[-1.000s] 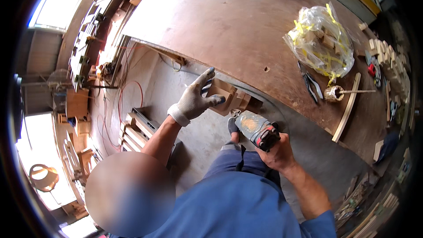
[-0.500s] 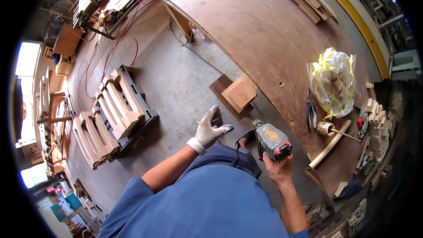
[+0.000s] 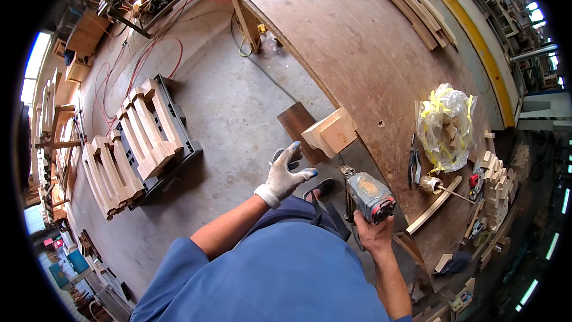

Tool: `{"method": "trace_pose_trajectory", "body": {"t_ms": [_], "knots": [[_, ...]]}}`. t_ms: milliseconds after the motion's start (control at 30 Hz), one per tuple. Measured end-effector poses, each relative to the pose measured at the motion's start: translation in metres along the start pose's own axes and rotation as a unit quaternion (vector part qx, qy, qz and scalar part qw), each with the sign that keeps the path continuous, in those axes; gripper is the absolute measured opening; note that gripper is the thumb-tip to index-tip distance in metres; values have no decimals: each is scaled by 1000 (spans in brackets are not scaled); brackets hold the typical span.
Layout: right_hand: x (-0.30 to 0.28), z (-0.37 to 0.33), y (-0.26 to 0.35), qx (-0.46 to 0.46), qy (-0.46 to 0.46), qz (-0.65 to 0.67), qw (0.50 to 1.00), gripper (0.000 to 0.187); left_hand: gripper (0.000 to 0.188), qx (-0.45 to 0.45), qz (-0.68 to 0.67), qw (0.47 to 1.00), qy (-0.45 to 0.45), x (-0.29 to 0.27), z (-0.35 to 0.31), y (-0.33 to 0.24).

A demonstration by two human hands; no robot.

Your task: The person assembles small wooden blocks by applying glue to the edges and joining them together. They then use a nail gun to secure the pieces. The process is repeated for multiple blocks.

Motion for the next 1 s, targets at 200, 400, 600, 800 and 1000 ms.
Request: {"method": "trace_pose_trajectory", "body": {"t_ms": [200,400,600,800,1000], "knots": [[9,-5,-9,153,57,175,971,17,90,24,7,1000,-9,-6,7,-8],[-18,17,9,189,24,293,937,30,74,221,115,968,-36,-37,47,-86],[-32,27,16,144,-32,315,937,24,53,303,320,889,128,-13,100,-167],[-45,42,26,91,-103,385,913,19,49,266,434,844,170,19,118,-172],[-16,36,15,49,-115,310,942,18,39,239,490,820,176,38,116,-166]]}}
Point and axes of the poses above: each hand's wrist, its own z-axis towards the middle knuckle, its own x-axis out of the palm, y = z × x, the point moved 4 cm from there along z, towards the middle knuckle, and after that the axes turned 7 degrees about y, right-handed, at the moved point
